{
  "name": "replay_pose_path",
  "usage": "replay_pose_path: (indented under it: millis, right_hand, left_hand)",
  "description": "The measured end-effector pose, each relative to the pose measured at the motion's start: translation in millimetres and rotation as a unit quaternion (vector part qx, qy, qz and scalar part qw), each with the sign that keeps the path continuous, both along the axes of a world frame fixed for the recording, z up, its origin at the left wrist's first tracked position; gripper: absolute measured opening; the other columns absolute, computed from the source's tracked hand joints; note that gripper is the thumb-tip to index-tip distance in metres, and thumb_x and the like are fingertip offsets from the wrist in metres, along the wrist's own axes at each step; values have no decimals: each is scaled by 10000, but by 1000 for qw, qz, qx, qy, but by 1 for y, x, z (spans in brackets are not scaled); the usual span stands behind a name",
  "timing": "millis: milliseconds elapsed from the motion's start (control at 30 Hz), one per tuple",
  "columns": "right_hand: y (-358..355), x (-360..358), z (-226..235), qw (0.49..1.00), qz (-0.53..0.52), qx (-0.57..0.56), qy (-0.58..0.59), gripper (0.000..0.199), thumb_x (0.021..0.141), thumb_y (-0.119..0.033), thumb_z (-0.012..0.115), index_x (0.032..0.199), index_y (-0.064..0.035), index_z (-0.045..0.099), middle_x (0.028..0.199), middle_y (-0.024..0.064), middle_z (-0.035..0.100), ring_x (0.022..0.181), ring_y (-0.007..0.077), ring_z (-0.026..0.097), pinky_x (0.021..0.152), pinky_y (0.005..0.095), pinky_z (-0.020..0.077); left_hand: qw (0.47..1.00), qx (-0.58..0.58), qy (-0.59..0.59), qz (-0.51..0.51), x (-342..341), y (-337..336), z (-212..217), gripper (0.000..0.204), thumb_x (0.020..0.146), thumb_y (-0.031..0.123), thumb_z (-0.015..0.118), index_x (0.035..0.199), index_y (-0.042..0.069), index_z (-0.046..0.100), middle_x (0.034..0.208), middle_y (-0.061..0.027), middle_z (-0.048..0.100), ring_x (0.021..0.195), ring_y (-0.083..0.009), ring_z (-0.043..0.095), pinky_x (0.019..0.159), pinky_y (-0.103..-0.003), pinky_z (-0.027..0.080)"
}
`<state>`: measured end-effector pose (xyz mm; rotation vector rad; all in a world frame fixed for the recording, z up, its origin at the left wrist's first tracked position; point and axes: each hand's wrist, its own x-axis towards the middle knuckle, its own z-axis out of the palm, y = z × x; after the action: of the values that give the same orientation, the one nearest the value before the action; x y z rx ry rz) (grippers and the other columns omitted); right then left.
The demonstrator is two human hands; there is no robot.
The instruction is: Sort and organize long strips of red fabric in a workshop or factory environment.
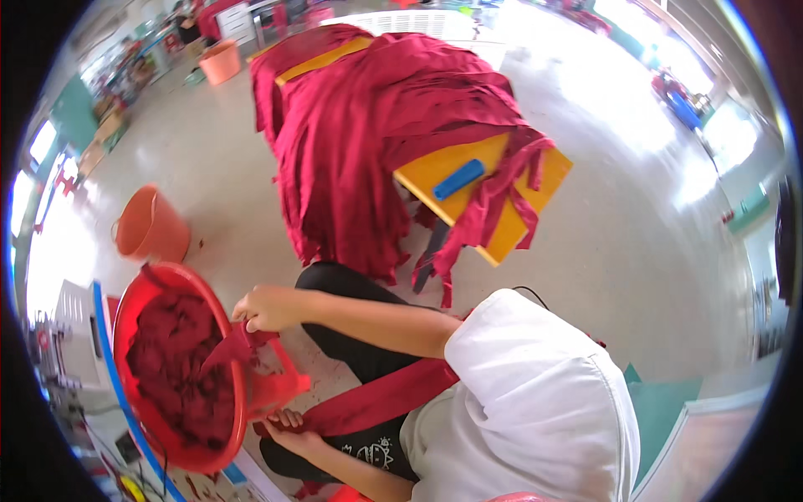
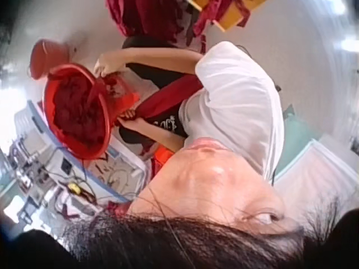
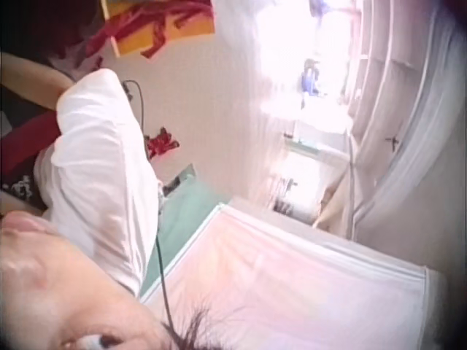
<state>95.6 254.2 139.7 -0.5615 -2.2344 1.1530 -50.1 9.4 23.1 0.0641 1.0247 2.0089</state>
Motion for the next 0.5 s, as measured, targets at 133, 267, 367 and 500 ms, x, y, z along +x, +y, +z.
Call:
replay_pose_path:
  millis: [133,267,367,500]
  right_hand:
    - [-7,33,18,987,-81,26,-139,240,796,-88,582,1015,-23,656,839,222,672,831,411,634,754,487,482]
    - [-4,47,22,987,-156,7,-24,117,820,-100,571,889,-20,620,786,221,652,770,418,620,705,500,456]
    - [-8,46,27,982,-186,-23,20,109,843,-99,590,910,-13,596,807,213,650,796,415,614,714,491,454]
    - [-8,55,33,968,-231,13,100,122,889,-104,603,924,8,568,869,154,647,826,359,607,729,453,458]
  left_hand:
    - [998,-15,3,-53,10,24,-3,335,1012,351,456,757,136,441,588,34,330,465,-77,269,410,-228,231]
    - [997,-31,-38,-59,11,33,0,347,1021,354,444,759,126,459,582,25,340,453,-83,273,401,-234,232]
    - [996,-20,-44,-79,7,34,-6,343,1023,344,439,765,120,473,578,20,350,434,-86,279,387,-237,232]
    - [994,-13,-43,-98,9,41,-7,345,1021,338,444,765,107,469,580,10,348,428,-93,273,375,-227,240]
